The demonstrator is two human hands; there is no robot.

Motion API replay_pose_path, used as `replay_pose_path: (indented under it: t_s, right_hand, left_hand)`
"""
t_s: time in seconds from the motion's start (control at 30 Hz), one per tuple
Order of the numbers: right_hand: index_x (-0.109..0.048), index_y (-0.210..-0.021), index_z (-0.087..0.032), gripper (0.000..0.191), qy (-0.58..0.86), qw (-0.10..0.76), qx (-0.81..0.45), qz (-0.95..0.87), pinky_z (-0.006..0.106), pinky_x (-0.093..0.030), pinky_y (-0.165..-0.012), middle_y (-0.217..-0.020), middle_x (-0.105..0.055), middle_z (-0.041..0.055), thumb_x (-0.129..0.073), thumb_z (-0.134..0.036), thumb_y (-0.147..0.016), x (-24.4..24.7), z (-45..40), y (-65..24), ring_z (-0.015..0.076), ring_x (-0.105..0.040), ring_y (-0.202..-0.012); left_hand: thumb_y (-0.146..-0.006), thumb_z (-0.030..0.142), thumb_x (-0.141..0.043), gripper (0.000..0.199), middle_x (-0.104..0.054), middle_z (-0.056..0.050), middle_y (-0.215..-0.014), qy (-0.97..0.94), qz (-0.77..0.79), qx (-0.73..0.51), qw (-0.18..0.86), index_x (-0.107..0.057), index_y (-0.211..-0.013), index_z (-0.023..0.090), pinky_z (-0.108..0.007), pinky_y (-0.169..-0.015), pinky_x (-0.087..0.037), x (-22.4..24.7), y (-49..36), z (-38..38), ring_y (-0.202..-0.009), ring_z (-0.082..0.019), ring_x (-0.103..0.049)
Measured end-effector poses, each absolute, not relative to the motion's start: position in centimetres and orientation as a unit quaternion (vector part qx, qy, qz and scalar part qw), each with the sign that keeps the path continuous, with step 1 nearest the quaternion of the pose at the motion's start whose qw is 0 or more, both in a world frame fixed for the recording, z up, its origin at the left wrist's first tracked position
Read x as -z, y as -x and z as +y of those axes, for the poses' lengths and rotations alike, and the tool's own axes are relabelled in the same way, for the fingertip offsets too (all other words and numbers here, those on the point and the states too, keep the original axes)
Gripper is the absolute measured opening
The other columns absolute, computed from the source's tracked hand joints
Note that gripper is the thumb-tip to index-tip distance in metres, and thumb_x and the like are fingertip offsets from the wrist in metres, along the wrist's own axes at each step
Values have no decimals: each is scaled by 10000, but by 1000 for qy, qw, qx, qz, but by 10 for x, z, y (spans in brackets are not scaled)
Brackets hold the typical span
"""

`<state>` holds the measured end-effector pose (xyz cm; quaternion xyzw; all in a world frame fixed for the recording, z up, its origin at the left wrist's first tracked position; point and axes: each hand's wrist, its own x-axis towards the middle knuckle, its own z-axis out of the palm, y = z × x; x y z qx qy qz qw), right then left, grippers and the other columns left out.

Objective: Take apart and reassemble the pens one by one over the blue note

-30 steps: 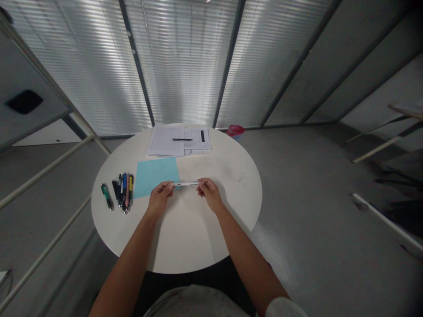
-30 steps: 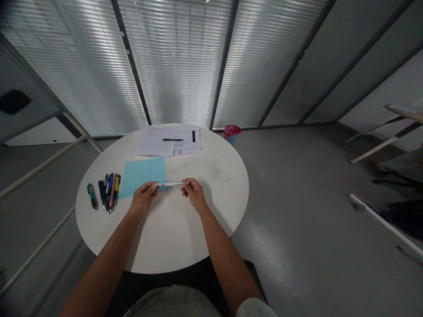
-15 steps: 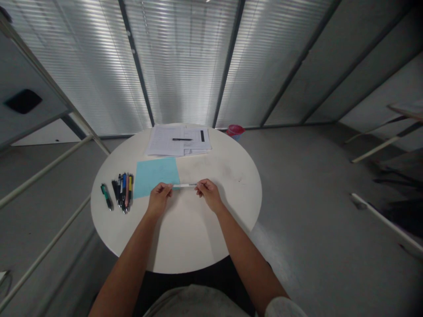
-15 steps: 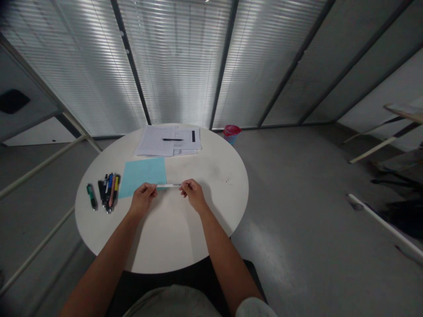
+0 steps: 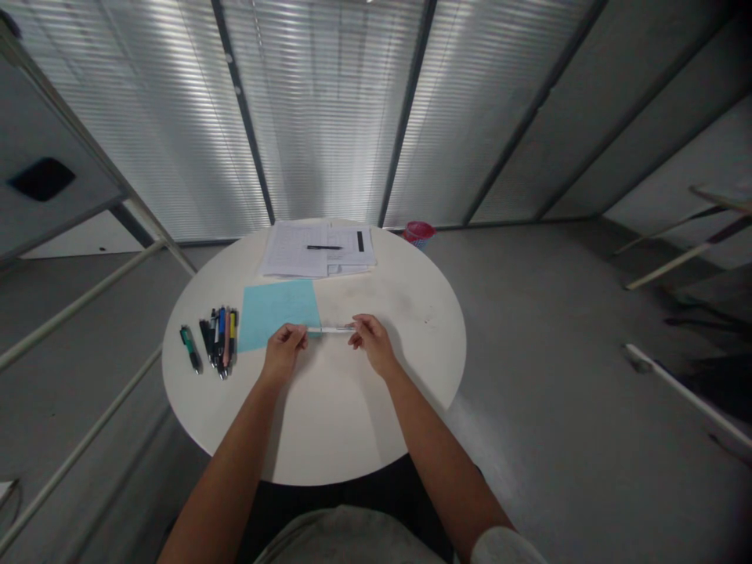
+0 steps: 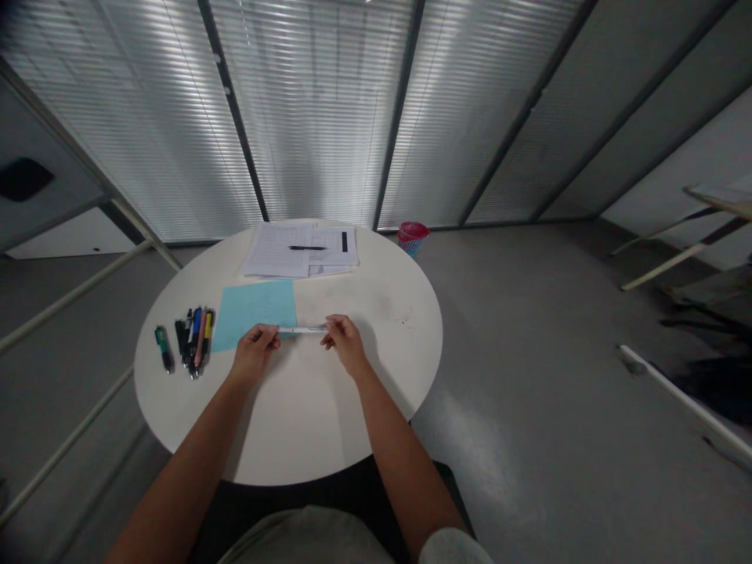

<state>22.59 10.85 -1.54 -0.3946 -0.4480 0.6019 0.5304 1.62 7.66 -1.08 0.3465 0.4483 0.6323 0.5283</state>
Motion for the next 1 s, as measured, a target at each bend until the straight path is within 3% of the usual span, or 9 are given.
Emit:
replay_pose_path:
  t_s: [0.17,0.4,0.67,0.87,1.0]
  right_hand:
    - [-621,-898,-189,431,420,513,-599,-450,223,-438,-462,-802,-673,26,-620,-603,-779,13,109,-224,106,-607,-547]
    - [-607,-826,-186,369,428,479,-594,-485,200,-363,-403,-616,-593,-30,-607,-553,-799,9,106,-226,80,-532,-451]
    - [-649,-938,-207,329,416,511,-576,-485,218,-428,-450,-729,-649,-13,-697,-462,-735,10,106,-226,103,-596,-528]
    - [-603,-885,-214,311,406,512,-581,-485,230,-465,-491,-616,-609,-38,-725,-452,-727,9,104,-227,118,-600,-533]
    - [-539,-912,-232,378,405,532,-581,-464,224,-461,-456,-755,-622,-39,-737,-484,-713,10,105,-225,115,-627,-535]
  left_hand:
    - [-680,367,-818,286,-621,-14,-689,-332,433,-635,547,-674,-776,138,-236,-606,-401,9,-16,75,-618,-100,-536]
    - [-680,356,-823,276,-618,-11,-688,-312,420,-646,555,-665,-749,141,-224,-588,-403,7,-15,75,-604,-92,-541]
    - [-665,356,-833,285,-626,-16,-704,-293,418,-653,559,-649,-720,145,-216,-574,-406,10,-15,77,-605,-89,-542]
    - [-657,349,-838,285,-630,-16,-701,-298,420,-646,564,-664,-751,143,-215,-574,-405,10,-14,77,-595,-86,-542]
    - [-670,346,-830,280,-631,-21,-700,-302,417,-649,560,-660,-752,141,-222,-578,-412,9,-15,77,-598,-92,-546]
